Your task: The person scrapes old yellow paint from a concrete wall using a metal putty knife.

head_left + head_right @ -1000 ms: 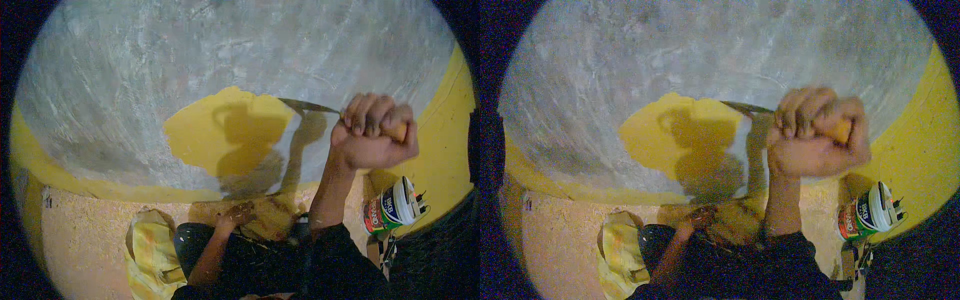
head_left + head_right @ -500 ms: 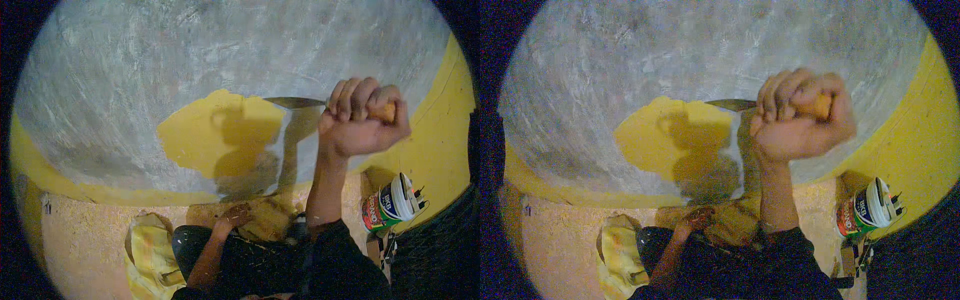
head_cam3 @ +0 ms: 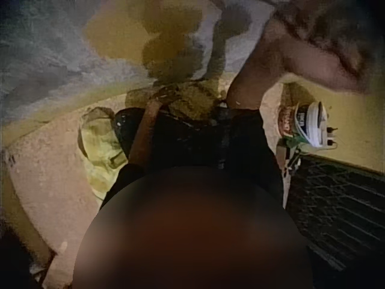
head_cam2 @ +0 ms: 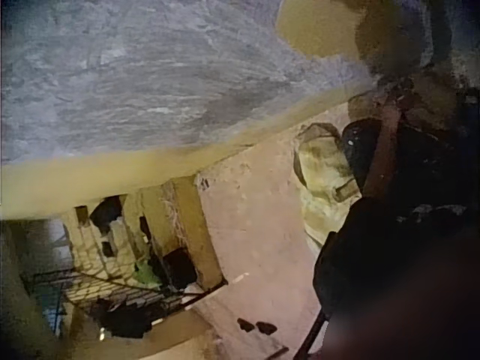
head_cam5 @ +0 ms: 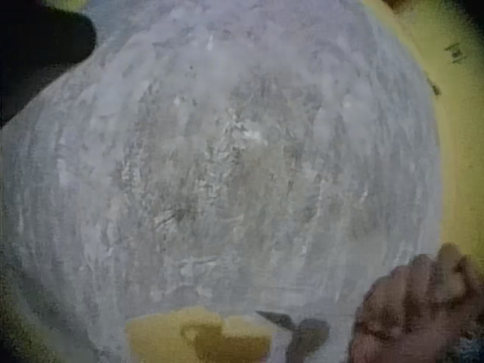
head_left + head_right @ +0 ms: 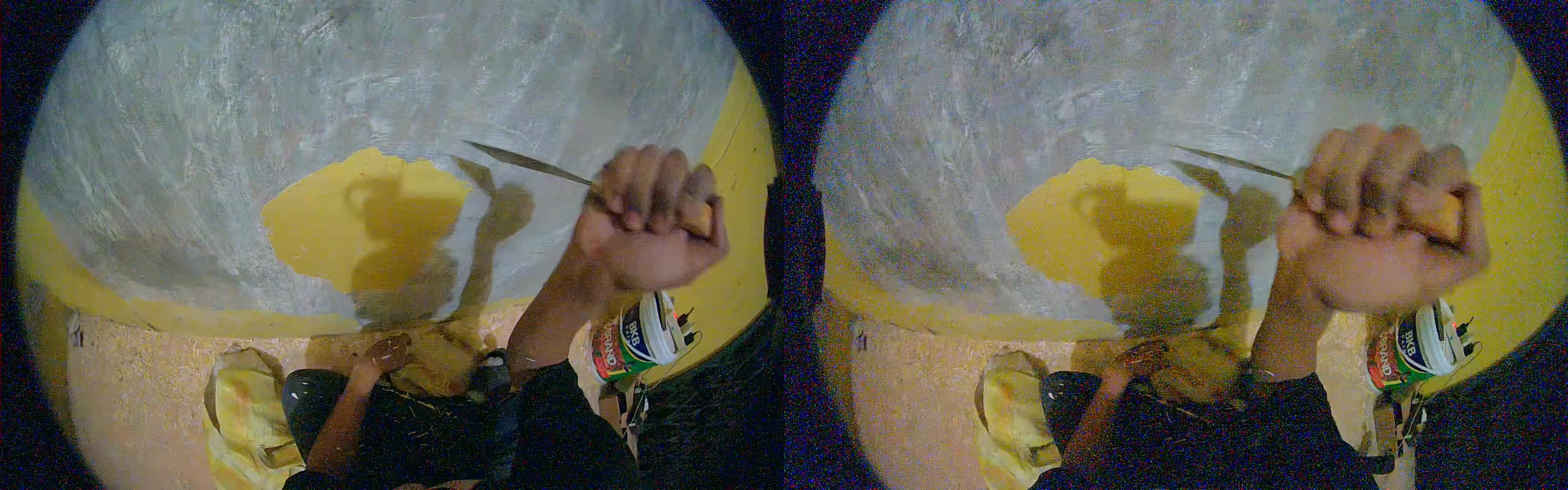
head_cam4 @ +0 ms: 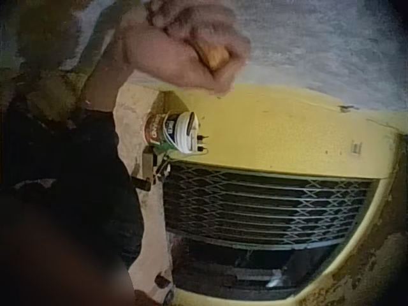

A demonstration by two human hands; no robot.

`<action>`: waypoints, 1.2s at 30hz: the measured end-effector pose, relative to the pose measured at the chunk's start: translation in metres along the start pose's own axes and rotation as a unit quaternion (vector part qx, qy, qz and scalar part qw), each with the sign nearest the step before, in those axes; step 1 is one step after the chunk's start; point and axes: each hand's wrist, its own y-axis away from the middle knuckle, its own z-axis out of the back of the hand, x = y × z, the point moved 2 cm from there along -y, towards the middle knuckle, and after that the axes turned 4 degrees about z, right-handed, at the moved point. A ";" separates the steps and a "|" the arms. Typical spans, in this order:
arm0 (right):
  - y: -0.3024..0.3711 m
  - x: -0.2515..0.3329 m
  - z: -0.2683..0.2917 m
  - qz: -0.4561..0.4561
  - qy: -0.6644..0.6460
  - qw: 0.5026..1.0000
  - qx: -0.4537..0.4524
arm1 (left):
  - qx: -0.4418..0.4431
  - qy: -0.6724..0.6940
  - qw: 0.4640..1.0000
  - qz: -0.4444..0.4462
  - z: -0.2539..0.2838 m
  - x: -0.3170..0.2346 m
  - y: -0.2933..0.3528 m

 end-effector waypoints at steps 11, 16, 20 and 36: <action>0.030 -0.027 0.009 -0.024 0.019 0.998 -0.051 | -0.034 -0.414 0.905 -0.090 -0.043 -0.057 0.018; 0.020 -0.028 -0.001 0.011 0.033 0.999 -0.027 | -0.009 -0.189 0.980 -0.055 -0.035 -0.038 0.008; 0.016 -0.049 -0.003 -0.021 0.060 0.997 -0.053 | 0.002 -0.795 0.514 -0.322 0.005 0.017 -0.012; 0.029 -0.036 0.002 -0.086 -0.089 0.991 -0.052 | -0.034 -0.654 0.542 -0.527 -0.004 -0.004 -0.009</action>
